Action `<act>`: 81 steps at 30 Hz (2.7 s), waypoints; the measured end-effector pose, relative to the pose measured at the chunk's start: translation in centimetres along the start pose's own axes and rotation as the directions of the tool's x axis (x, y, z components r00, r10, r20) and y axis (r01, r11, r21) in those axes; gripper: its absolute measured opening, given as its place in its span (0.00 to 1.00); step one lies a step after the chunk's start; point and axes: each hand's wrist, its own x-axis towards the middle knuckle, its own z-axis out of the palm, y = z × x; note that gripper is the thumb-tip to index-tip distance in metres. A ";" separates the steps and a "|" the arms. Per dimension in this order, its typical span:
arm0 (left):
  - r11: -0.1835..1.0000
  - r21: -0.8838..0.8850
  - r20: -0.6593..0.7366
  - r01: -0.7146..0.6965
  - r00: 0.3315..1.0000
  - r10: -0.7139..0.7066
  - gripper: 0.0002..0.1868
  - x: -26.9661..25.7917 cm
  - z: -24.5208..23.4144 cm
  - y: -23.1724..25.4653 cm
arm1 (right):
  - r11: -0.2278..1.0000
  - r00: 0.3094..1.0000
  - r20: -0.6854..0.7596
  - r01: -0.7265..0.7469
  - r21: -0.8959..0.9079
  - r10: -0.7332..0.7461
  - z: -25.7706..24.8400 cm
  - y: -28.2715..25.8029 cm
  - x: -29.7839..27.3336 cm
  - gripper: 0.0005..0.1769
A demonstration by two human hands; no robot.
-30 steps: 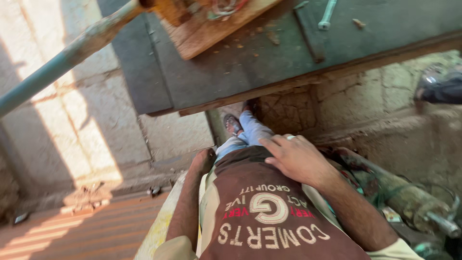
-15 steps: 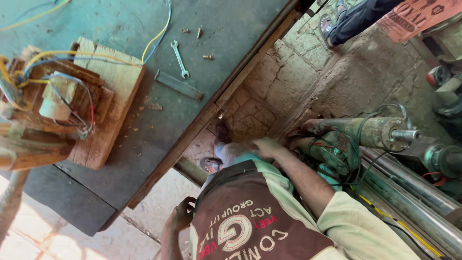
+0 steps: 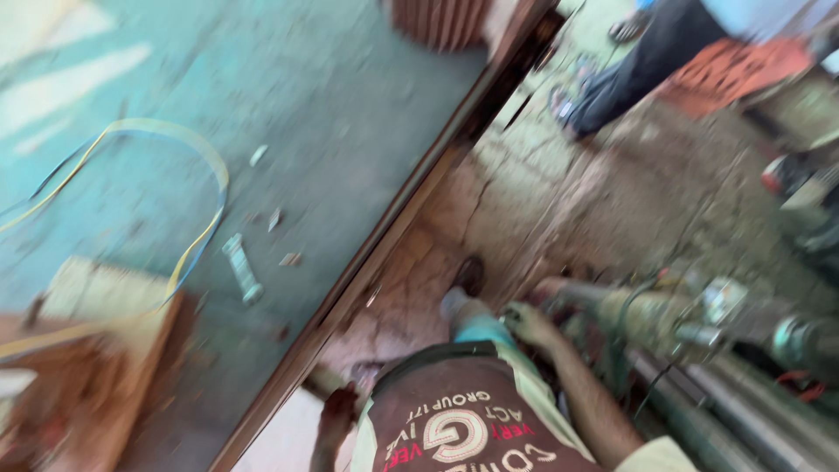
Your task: The person retrieves a hammer from a drawer and repeatedly strikes a metal bracket attached to a motor-like electrical component on a workbench. They adjust the bracket and use a wrench to tighten a bolt on the component while continuing to hammer the bracket.
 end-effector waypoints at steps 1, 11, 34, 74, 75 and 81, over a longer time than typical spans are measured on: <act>0.999 0.019 -0.014 0.031 0.999 -0.031 0.17 1.3 1.4 2.3 | 0.999 0.999 0.011 -0.038 0.013 0.038 -2.1 1.7 1.0 0.13; 0.788 0.510 0.014 -0.344 0.920 0.392 0.16 13.2 13.9 20.6 | 0.980 0.936 -0.311 0.191 0.055 -0.165 -29.3 7.0 9.5 0.23; 0.919 0.261 -0.081 -0.295 0.942 0.325 0.12 31.8 26.6 50.5 | 0.746 0.798 -0.599 0.435 0.504 -0.061 -60.7 4.6 33.7 0.29; 0.991 0.135 -0.676 0.003 0.731 0.091 0.18 29.7 29.2 78.7 | 0.864 0.721 0.478 0.447 0.232 -0.502 -67.3 -1.2 52.1 0.17; 0.996 0.068 -0.647 -0.063 0.757 0.092 0.17 27.7 30.7 76.7 | 0.862 0.680 0.538 0.453 0.226 -0.498 -65.9 -1.6 50.9 0.17; 0.944 -0.316 -0.719 -0.090 0.672 -0.176 0.24 19.6 39.4 55.7 | 0.722 0.417 0.748 0.681 0.120 -0.517 -53.8 -5.6 42.0 0.18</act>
